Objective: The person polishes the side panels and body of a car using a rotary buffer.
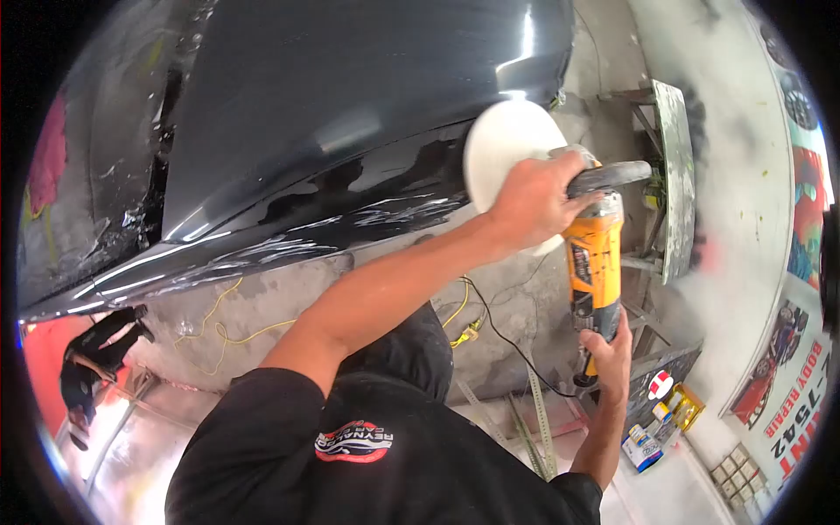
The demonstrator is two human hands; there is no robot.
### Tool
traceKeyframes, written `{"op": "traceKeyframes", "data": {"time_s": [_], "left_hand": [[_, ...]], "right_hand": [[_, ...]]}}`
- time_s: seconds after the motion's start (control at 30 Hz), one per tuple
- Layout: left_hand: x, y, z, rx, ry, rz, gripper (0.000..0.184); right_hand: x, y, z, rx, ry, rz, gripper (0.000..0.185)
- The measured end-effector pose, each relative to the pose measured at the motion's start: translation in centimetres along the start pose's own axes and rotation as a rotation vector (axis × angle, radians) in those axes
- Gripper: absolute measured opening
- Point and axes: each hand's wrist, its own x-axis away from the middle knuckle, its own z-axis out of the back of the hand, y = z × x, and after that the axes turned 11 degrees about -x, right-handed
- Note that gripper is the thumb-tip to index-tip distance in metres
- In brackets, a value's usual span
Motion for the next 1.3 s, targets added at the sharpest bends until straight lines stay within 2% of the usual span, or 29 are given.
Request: {"op": "traceKeyframes", "data": {"time_s": [0.03, 0.17, 0.3, 0.47, 0.57, 0.6, 0.7, 0.83, 0.87, 0.93, 1.1, 1.17, 1.3], "left_hand": [[-0.5, -0.1, -0.4, 0.008, 0.04, -0.042, 0.028], [-0.1, -0.3, -0.1, 0.189, 0.084, 0.009, 0.028], [3.0, 0.8, 3.5, 0.074, 0.068, 0.084, 0.03], [8.4, 1.0, 9.2, 0.128, 0.133, 0.127, 0.031], [11.5, 1.8, 13.7, 0.042, 0.066, 0.165, 0.031], [12.7, 1.2, 14.3, 0.071, 0.12, 0.143, 0.031], [15.8, 2.1, 18.7, 0.016, 0.111, 0.179, 0.03], [19.8, 2.1, 23.0, -0.032, 0.156, 0.152, 0.029], [20.6, 2.3, 24.2, -0.065, 0.156, 0.153, 0.03], [22.3, 2.7, 26.8, -0.153, 0.164, 0.149, 0.032], [27.2, 2.7, 31.5, -0.217, 0.231, 0.167, 0.032], [28.9, 2.7, 33.7, -0.332, 0.24, 0.112, 0.033], [30.1, 3.0, 35.1, -0.356, 0.304, 0.135, 0.035]], "right_hand": [[-0.3, -0.3, 0.2, 0.053, 0.038, 0.017, 0.067], [-0.3, -1.6, 0.7, 0.127, 0.018, 0.069, 0.068], [2.3, -4.0, -0.3, 0.232, -0.031, 0.069, 0.07], [6.7, -5.5, -4.4, 0.263, -0.077, 0.036, 0.081], [9.4, -5.3, -6.9, 0.254, -0.136, 0.125, 0.081], [10.5, -6.0, -8.7, 0.205, -0.136, 0.099, 0.082], [13.4, -6.4, -12.2, 0.248, -0.132, 0.103, 0.082], [16.2, -5.6, -15.1, 0.266, -0.183, 0.149, 0.086], [17.2, -6.1, -16.3, 0.272, -0.175, 0.104, 0.096], [18.8, -5.3, -18.0, 0.237, -0.19, 0.09, 0.097], [21.9, -4.3, -21.4, 0.351, -0.272, 0.124, 0.107], [22.5, -3.9, -22.7, 0.394, -0.297, 0.12, 0.109], [22.0, -4.6, -23.9, 0.401, -0.369, 0.114, 0.109]]}}
